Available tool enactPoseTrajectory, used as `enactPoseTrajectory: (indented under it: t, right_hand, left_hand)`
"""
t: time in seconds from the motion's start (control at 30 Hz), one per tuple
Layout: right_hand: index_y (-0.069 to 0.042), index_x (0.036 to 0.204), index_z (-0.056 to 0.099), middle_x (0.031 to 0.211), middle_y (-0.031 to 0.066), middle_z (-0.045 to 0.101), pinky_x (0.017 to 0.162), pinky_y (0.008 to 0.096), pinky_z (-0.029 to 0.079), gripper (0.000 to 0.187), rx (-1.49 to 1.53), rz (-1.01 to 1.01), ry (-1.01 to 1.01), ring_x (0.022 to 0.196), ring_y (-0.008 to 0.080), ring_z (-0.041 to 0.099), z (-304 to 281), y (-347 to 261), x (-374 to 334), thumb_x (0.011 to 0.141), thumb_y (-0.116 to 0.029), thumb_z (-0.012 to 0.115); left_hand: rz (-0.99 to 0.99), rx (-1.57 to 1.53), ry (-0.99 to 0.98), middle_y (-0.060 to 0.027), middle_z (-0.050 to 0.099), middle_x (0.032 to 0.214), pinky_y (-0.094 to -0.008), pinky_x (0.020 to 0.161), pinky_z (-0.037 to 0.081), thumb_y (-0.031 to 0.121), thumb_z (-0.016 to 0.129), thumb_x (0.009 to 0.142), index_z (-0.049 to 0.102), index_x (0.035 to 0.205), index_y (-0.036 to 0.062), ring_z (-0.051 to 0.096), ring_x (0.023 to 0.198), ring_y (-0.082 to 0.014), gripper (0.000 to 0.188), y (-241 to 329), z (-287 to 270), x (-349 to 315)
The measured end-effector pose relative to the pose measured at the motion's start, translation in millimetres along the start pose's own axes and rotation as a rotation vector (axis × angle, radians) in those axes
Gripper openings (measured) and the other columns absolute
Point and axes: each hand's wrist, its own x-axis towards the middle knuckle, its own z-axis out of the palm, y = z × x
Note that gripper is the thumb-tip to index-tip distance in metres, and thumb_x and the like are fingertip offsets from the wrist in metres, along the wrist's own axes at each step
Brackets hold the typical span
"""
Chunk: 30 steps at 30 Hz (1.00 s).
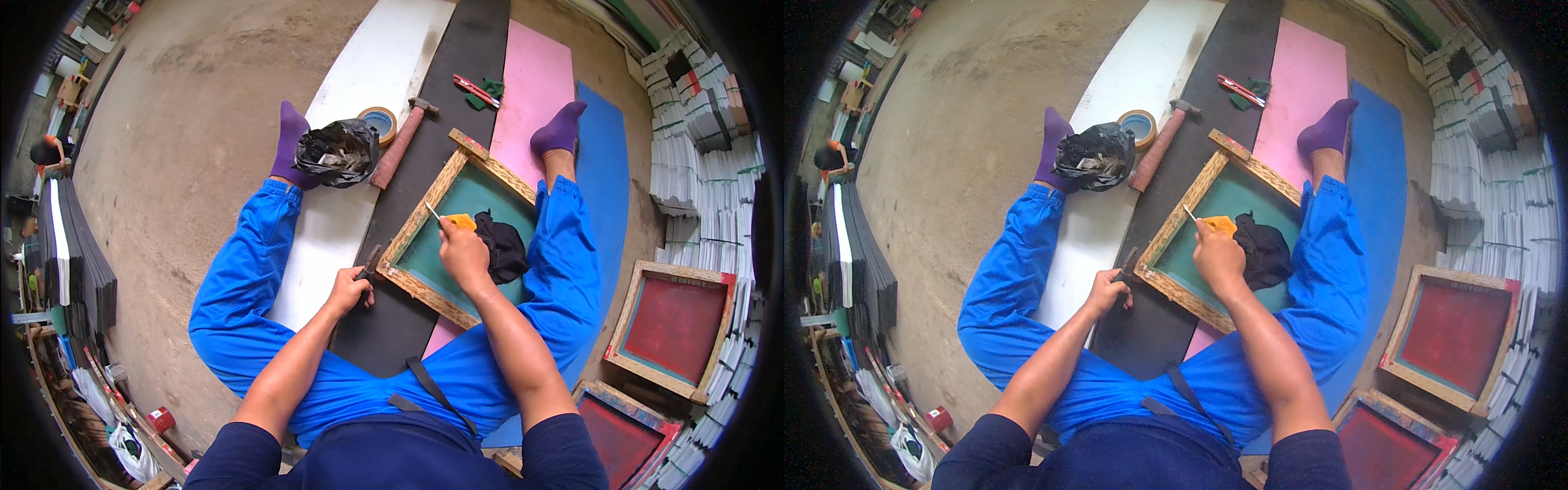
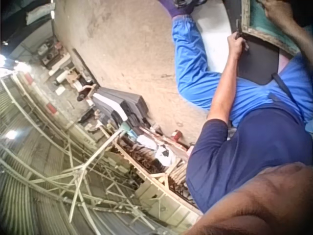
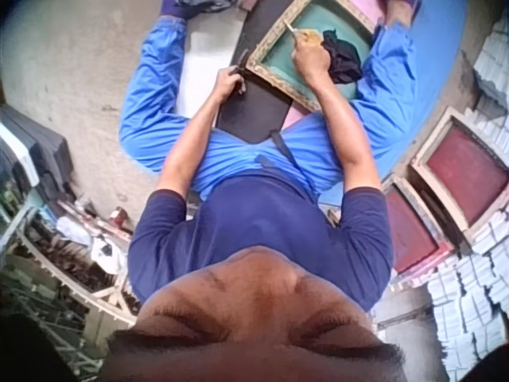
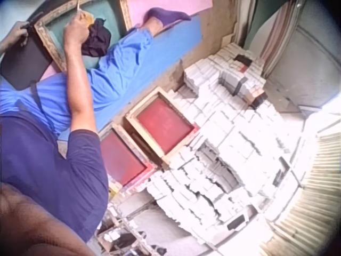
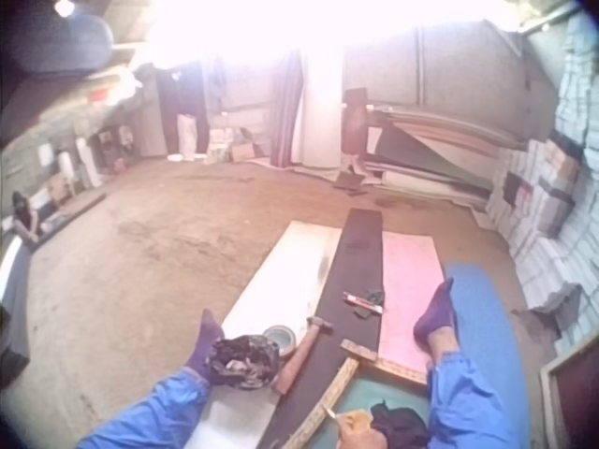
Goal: The person sits on the floor and uses a small metal tool to scrape and clean the edges of a wooden screen printing frame. The person holds the frame steady with one hand while scraping along the inner edge with the other.
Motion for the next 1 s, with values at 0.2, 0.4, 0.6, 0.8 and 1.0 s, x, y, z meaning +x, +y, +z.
enactPoseTrajectory:
  t: [0.2, 0.4, 0.6, 0.8, 1.0]
  right_hand:
    - [-0.014, 0.126, 0.071, 0.1, 0.0189, 0.075, 0.083, 0.0486, 0.056, 0.033, 0.554, 0.084, 0.014, 0.093, 0.0383, 0.072, 19.8, 32.2, 8.9, 0.096, -0.026, 0.062]
    - [-0.008, 0.129, 0.069, 0.099, 0.0155, 0.077, 0.079, 0.0388, 0.056, 0.037, 0.313, 0.019, 0.108, 0.089, 0.0251, 0.075, 13.2, 12.3, 2.0, 0.095, -0.022, 0.067]
    - [-0.009, 0.126, 0.072, 0.082, 0.0006, 0.068, 0.062, 0.0286, 0.051, 0.032, 1.098, 0.474, -0.214, 0.065, 0.0138, 0.06, 11.4, 26.5, 27.7, 0.097, -0.022, 0.066]
    - [-0.025, 0.123, 0.073, 0.097, 0.0131, 0.075, 0.079, 0.0446, 0.057, 0.031, 0.236, 0.093, 0.058, 0.09, 0.0337, 0.072, -5.4, 15.0, -6.0, 0.094, -0.031, 0.066]
    - [-0.026, 0.123, 0.072, 0.094, 0.0141, 0.074, 0.074, 0.0469, 0.058, 0.03, 0.059, -0.083, 0.183, 0.084, 0.0347, 0.073, 5.7, 20.0, -4.6, 0.095, -0.031, 0.065]
  left_hand:
    - [-0.02, 0.022, 0.011, -0.0109, 0.066, 0.065, -0.0286, 0.048, 0.053, -0.002, 0.055, 0.081, 0.069, 0.1, -0.0047, 0.065, 0.052, -0.0179, 0.024, 7.7, 6.3, -0.1]
    - [-0.005, 0.007, 0.008, -0.0105, 0.066, 0.065, -0.0291, 0.048, 0.053, -0.002, 0.056, 0.081, 0.07, 0.103, -0.0046, 0.065, 0.052, -0.0177, 0.026, 3.3, -0.1, -3.5]
    - [-0.009, -0.008, -0.002, -0.0103, 0.066, 0.064, -0.0293, 0.048, 0.052, -0.001, 0.056, 0.081, 0.07, 0.103, -0.0039, 0.065, 0.051, -0.0174, 0.026, 3.5, 3.2, -2.8]
    - [-0.021, -0.014, 0.006, -0.0106, 0.066, 0.064, -0.0288, 0.048, 0.052, -0.002, 0.056, 0.08, 0.07, 0.103, -0.0042, 0.064, 0.051, -0.0175, 0.027, -5.1, 0.1, -10.4]
    - [-0.007, -0.02, -0.008, -0.0109, 0.066, 0.064, -0.0288, 0.048, 0.052, -0.001, 0.056, 0.08, 0.069, 0.103, -0.0043, 0.065, 0.051, -0.0178, 0.026, -2.8, -0.1, -3.2]
